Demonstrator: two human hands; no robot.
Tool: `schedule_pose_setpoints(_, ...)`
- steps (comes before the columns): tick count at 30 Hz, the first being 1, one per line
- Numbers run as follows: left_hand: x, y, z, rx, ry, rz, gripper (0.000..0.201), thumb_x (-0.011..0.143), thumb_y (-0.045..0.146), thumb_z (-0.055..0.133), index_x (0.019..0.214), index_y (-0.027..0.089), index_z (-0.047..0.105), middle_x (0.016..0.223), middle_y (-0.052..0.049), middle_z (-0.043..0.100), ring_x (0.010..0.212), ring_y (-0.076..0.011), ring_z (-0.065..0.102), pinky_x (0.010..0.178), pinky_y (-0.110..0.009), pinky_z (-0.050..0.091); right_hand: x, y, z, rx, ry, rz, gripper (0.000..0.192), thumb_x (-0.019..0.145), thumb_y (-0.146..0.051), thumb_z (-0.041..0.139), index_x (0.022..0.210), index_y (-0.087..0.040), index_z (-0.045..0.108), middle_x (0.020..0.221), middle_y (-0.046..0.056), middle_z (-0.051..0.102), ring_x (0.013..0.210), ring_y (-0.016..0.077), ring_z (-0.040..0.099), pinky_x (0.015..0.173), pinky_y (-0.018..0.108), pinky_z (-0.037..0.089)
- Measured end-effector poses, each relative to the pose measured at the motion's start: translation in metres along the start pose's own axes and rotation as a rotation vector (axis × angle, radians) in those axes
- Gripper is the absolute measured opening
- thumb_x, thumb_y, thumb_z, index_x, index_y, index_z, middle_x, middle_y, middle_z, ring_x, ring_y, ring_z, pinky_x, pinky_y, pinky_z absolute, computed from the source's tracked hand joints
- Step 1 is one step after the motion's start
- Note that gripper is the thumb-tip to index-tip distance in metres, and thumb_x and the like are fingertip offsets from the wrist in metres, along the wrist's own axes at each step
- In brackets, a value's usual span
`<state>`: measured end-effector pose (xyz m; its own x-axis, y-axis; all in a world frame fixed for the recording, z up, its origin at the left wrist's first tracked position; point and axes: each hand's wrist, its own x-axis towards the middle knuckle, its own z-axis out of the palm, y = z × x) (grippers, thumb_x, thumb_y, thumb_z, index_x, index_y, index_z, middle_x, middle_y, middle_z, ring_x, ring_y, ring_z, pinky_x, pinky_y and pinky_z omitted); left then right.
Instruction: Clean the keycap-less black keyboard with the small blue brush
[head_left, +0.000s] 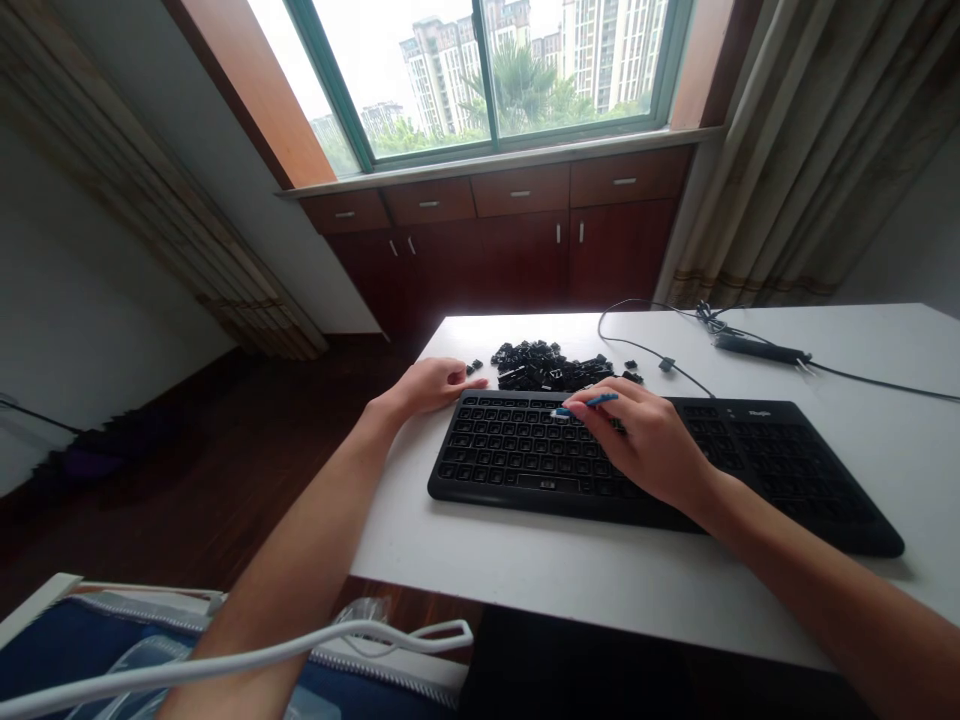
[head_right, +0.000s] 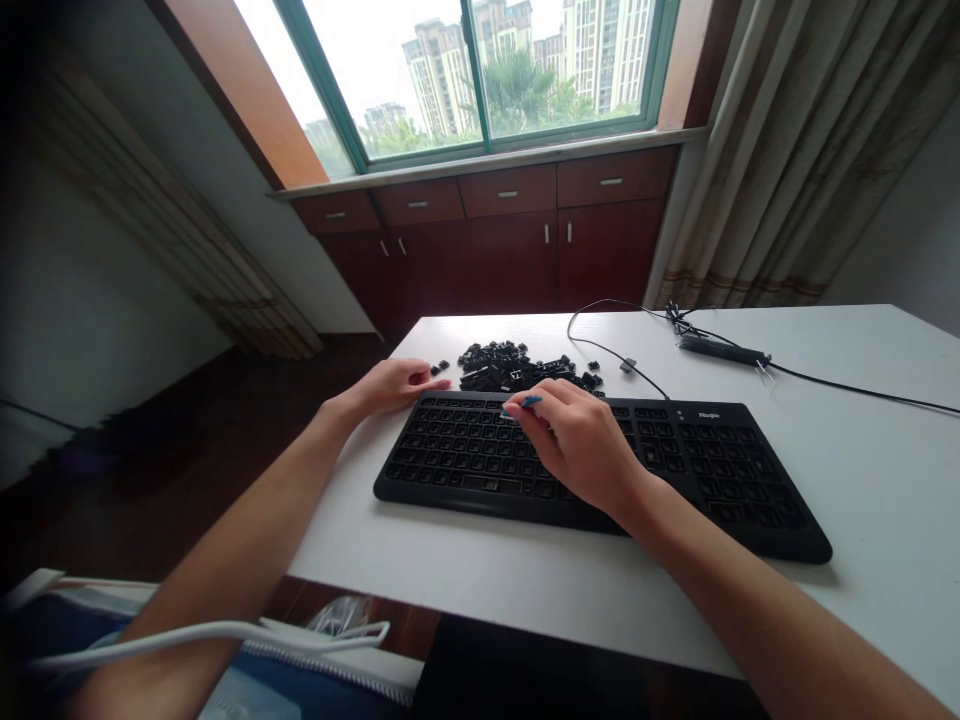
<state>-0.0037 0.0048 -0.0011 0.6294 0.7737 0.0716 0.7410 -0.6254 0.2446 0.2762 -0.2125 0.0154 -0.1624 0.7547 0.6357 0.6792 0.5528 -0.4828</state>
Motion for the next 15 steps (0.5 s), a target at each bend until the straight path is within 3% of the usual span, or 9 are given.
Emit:
schedule_pose_setpoints(5,0.0003,0.0019,-0.0002,0.003,0.001,-0.001,0.063,0.082,0.078,0.052,0.062,0.018,0.049,0.061,-0.001,0.052,0.057,-0.0125,0.039,0.058,-0.028,0.022,0.0,0.002,-0.0001,0.024,-0.016,0.121,0.029,0.1,-0.035,0.053,0.08,-0.018,0.067,0.069,0.002,0.062,0.058,0.0118,0.051,0.054,0.029,0.041)
schedule_pose_setpoints(10,-0.0011,0.0054,-0.0026,-0.002,-0.011,-0.011,0.063,0.083,0.078,0.052,0.062,0.018,0.05,0.061,-0.001,0.052,0.057,-0.0121,0.038,0.057,-0.027,0.023,-0.001,0.0013,0.0015,-0.041,-0.05,-0.045,0.022,0.101,-0.03,0.052,0.098,-0.019,0.071,0.09,0.007,0.069,0.082,0.0172,0.06,0.072,0.033,0.048)
schedule_pose_setpoints(12,-0.0013,0.0062,-0.0033,-0.004,-0.014,-0.016,0.063,0.083,0.077,0.052,0.063,0.018,0.051,0.061,-0.001,0.052,0.057,-0.0121,0.039,0.058,-0.027,0.023,-0.0009,-0.0008,0.0016,0.013,-0.029,-0.013,0.022,0.101,-0.03,0.052,0.095,-0.019,0.07,0.09,0.007,0.07,0.078,0.0162,0.06,0.069,0.032,0.048)
schedule_pose_setpoints(15,-0.0014,0.0068,-0.0038,-0.008,-0.019,-0.019,0.062,0.083,0.077,0.053,0.063,0.018,0.052,0.061,-0.001,0.052,0.058,-0.0122,0.04,0.058,-0.028,0.023,-0.0002,-0.0025,0.0012,0.103,-0.05,0.105,0.028,0.1,-0.035,0.053,0.085,-0.018,0.068,0.073,0.003,0.064,0.06,0.0118,0.053,0.055,0.029,0.043)
